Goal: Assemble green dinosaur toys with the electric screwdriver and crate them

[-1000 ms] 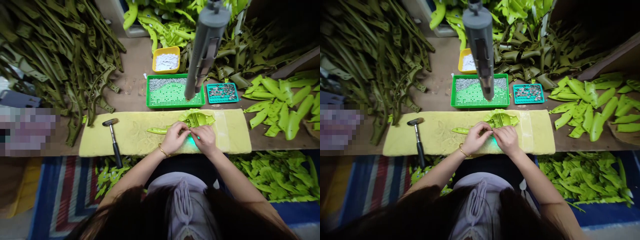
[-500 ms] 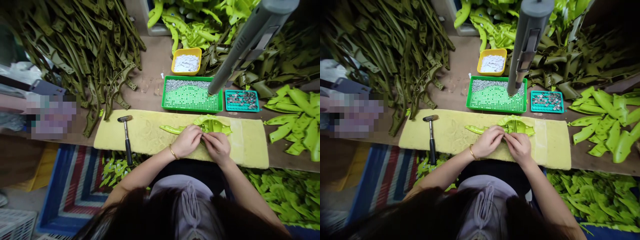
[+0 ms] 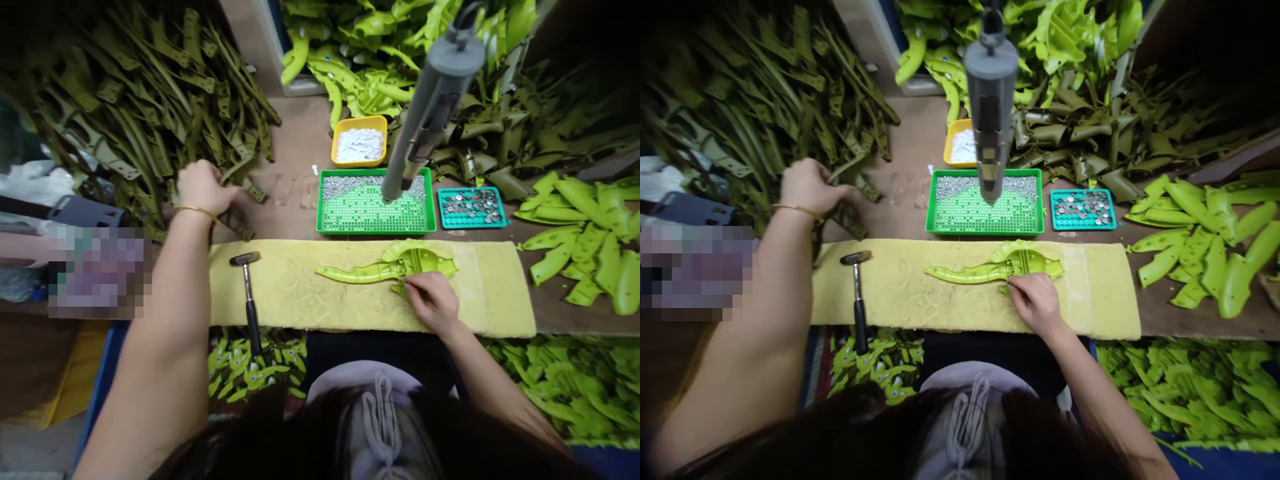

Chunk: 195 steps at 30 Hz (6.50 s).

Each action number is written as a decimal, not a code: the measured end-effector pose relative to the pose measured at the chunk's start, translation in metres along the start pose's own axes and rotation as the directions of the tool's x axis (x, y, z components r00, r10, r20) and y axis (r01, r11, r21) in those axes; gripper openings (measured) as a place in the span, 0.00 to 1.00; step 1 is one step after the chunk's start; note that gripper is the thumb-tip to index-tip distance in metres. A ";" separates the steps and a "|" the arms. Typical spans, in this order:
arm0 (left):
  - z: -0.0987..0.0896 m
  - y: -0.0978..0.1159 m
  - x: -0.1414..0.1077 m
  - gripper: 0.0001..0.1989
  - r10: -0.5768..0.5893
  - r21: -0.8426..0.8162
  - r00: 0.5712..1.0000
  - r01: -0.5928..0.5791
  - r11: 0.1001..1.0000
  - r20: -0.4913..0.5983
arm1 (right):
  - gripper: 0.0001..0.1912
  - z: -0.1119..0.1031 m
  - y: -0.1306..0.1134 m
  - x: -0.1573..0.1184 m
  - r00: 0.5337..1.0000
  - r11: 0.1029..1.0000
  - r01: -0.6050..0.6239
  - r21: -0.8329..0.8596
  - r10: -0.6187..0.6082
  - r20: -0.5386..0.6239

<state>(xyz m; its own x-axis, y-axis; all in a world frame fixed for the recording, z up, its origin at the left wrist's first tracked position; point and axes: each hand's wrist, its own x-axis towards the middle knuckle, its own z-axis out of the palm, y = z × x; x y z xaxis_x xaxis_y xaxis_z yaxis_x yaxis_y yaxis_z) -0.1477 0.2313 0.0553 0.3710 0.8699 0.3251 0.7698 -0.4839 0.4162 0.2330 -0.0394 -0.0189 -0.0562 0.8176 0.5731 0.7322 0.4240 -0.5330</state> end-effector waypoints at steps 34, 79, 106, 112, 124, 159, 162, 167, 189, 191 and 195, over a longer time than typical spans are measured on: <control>0.119 0.195 -0.117 0.21 0.406 -0.022 0.850 -0.424 0.905 0.336 | 0.12 -0.011 0.026 0.032 0.939 0.981 -0.134 -0.141 0.171 0.297; 0.136 0.243 -0.141 0.04 0.301 -0.197 0.954 -0.292 0.936 0.015 | 0.19 -0.028 -0.016 0.018 0.964 0.989 -0.133 -0.069 0.145 0.223; 0.152 0.228 -0.137 0.07 0.306 -0.384 0.952 -0.273 0.882 0.027 | 0.04 -0.004 -0.008 -0.002 0.972 0.972 -0.116 -0.205 0.154 0.177; 0.152 0.227 -0.138 0.09 0.317 -0.415 0.948 -0.281 0.865 0.017 | 0.05 -0.002 -0.009 0.000 0.970 0.968 -0.148 -0.201 0.182 0.161; 0.155 0.225 -0.143 0.13 0.410 -0.302 0.906 -0.363 0.881 0.105 | 0.12 -0.014 -0.011 0.011 0.920 0.930 -0.007 -0.368 0.150 0.363; 0.165 0.251 -0.127 0.12 0.221 -0.283 0.975 -0.213 0.935 -0.006 | 0.07 -0.018 -0.002 -0.023 0.973 0.963 -0.112 -0.245 0.157 0.170; 0.169 0.254 -0.129 0.12 0.204 -0.255 0.979 -0.201 0.946 -0.016 | 0.08 -0.019 -0.003 -0.020 0.934 0.949 -0.258 -0.179 0.293 0.206; 0.170 0.250 -0.130 0.12 0.229 -0.252 0.973 -0.223 0.942 -0.007 | 0.09 -0.026 -0.002 -0.015 0.900 0.961 -0.232 -0.154 0.272 0.341; 0.150 0.250 -0.131 0.09 0.315 -0.268 0.946 -0.284 0.920 0.076 | 0.03 -0.024 -0.006 -0.006 0.899 0.954 -0.101 -0.282 0.209 0.386; 0.135 0.242 -0.130 0.08 0.387 -0.268 0.912 -0.342 0.901 0.137 | 0.02 -0.022 -0.006 -0.013 0.926 0.966 -0.117 -0.229 0.190 0.326; 0.100 0.201 -0.094 0.13 0.380 -0.227 0.925 -0.368 0.902 0.010 | 0.07 -0.019 -0.006 -0.024 0.969 0.979 -0.178 -0.098 0.192 0.153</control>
<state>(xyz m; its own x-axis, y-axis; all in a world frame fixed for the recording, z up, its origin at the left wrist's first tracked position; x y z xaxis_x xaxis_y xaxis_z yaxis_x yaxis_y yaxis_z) 0.0236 0.0620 0.0234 0.6412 0.6214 0.4503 0.4393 -0.7783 0.4486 0.2428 -0.0690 -0.0183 -0.0177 0.9335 0.3581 0.7933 0.2311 -0.5632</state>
